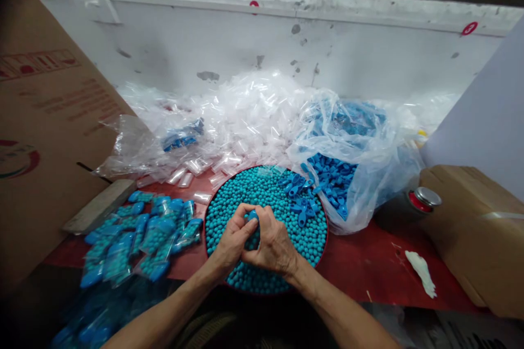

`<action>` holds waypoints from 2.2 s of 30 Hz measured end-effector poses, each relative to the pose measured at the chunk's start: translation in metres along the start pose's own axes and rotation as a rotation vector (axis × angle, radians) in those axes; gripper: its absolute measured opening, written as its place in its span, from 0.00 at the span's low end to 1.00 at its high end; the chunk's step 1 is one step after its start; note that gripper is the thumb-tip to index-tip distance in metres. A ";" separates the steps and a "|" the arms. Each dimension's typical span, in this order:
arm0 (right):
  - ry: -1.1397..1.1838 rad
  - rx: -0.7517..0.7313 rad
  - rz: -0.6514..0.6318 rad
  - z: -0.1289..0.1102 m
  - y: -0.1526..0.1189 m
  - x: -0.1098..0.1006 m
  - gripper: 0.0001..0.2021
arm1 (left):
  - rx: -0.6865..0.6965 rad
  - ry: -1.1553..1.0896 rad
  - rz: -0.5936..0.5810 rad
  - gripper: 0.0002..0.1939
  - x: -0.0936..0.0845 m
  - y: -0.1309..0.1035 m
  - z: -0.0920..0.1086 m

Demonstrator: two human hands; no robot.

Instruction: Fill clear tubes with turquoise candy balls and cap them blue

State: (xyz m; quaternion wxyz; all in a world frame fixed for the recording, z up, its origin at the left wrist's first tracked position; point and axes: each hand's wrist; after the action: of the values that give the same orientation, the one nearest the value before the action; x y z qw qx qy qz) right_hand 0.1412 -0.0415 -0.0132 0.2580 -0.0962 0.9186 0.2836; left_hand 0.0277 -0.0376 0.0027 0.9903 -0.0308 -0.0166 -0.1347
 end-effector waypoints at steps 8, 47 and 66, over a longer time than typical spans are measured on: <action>-0.075 0.109 -0.189 -0.018 -0.013 0.013 0.41 | 0.026 0.385 0.080 0.10 -0.027 -0.013 -0.005; -0.700 0.260 -0.528 0.064 0.007 -0.052 0.10 | -0.002 1.440 0.168 0.11 -0.002 0.039 -0.030; -0.021 0.290 -0.246 0.059 0.021 -0.056 0.12 | 0.088 0.696 -0.033 0.11 -0.033 0.041 -0.026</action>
State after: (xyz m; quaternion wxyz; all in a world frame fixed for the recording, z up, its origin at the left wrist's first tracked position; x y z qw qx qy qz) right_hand 0.2063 0.0113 -0.0157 0.3115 -0.1665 0.9284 0.1155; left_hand 0.0075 0.0090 -0.0270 0.9347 0.0600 0.3157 -0.1521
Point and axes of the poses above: each hand's wrist, its own y-axis towards the middle knuckle, its own x-axis out of the palm, z = x × y, and after that the axes turned 14 degrees about y, right-handed
